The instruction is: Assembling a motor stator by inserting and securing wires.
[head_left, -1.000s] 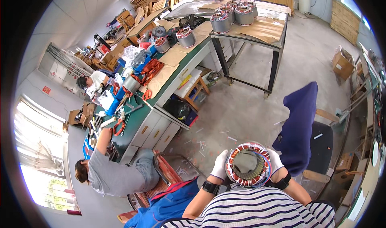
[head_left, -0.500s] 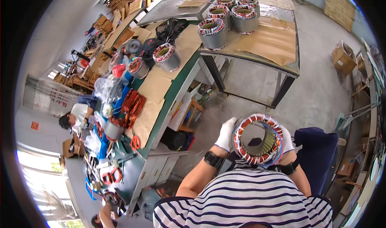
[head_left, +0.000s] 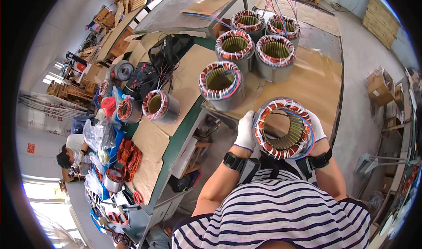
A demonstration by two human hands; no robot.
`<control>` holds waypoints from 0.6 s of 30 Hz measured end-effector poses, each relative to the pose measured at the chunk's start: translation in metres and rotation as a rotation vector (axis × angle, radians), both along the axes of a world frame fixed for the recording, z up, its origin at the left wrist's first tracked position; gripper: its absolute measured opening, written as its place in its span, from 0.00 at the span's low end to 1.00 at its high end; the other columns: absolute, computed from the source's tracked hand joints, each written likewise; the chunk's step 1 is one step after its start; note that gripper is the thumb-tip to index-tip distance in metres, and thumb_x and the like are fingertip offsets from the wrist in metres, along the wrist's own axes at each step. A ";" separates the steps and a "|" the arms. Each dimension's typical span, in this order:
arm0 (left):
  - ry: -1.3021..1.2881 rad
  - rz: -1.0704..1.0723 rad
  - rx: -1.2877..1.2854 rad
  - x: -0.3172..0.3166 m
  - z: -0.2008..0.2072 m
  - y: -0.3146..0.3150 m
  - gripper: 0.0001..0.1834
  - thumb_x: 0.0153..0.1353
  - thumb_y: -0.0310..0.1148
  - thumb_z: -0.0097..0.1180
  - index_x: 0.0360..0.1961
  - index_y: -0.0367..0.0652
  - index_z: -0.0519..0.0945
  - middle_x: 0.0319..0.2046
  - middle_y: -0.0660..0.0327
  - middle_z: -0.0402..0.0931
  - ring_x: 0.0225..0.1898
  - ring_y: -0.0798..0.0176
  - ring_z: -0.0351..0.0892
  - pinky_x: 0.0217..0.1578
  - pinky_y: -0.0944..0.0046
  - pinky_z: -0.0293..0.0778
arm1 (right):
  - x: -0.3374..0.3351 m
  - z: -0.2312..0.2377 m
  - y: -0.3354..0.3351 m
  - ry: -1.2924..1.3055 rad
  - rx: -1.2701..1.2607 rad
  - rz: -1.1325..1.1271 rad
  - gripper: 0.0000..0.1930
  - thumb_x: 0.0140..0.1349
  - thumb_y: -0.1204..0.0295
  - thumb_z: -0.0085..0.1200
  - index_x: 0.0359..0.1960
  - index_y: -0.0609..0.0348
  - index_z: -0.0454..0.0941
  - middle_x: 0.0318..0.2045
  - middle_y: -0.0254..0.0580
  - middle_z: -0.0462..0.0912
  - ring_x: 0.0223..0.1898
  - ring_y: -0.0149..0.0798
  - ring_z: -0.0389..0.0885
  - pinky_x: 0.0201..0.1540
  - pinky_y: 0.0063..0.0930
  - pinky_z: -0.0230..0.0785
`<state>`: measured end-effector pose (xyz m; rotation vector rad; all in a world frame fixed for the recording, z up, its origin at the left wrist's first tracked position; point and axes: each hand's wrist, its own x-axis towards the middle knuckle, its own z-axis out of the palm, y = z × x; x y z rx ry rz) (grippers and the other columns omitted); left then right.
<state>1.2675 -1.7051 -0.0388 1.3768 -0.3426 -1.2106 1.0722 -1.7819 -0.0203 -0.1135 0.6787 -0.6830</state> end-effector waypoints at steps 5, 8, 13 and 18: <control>-0.016 0.129 0.024 0.013 -0.023 -0.038 0.13 0.63 0.37 0.44 0.30 0.41 0.77 0.28 0.60 0.79 0.25 0.65 0.78 0.28 0.62 0.75 | 0.029 -0.040 -0.073 0.009 0.058 0.178 0.15 0.68 0.70 0.35 0.39 0.66 0.75 0.34 0.48 0.82 0.34 0.38 0.81 0.42 0.33 0.75; 0.246 0.224 0.165 0.022 -0.029 -0.047 0.13 0.64 0.35 0.42 0.31 0.41 0.77 0.29 0.60 0.80 0.26 0.65 0.79 0.28 0.62 0.76 | 0.041 -0.072 -0.093 -0.006 0.089 0.203 0.15 0.67 0.70 0.35 0.38 0.65 0.75 0.33 0.47 0.82 0.33 0.38 0.80 0.41 0.34 0.75; 0.027 0.039 0.084 0.032 -0.062 -0.034 0.18 0.69 0.35 0.37 0.51 0.36 0.73 0.43 0.57 0.79 0.42 0.63 0.79 0.43 0.64 0.76 | 0.059 -0.094 -0.114 0.277 -0.074 0.318 0.14 0.66 0.73 0.34 0.34 0.66 0.75 0.30 0.50 0.81 0.30 0.40 0.80 0.38 0.33 0.75; 0.300 0.195 0.128 0.039 -0.063 -0.030 0.19 0.70 0.34 0.34 0.54 0.38 0.72 0.48 0.54 0.76 0.45 0.58 0.79 0.48 0.58 0.77 | 0.076 -0.077 -0.127 0.154 0.244 0.221 0.15 0.66 0.73 0.33 0.33 0.68 0.76 0.29 0.48 0.81 0.30 0.40 0.80 0.35 0.33 0.75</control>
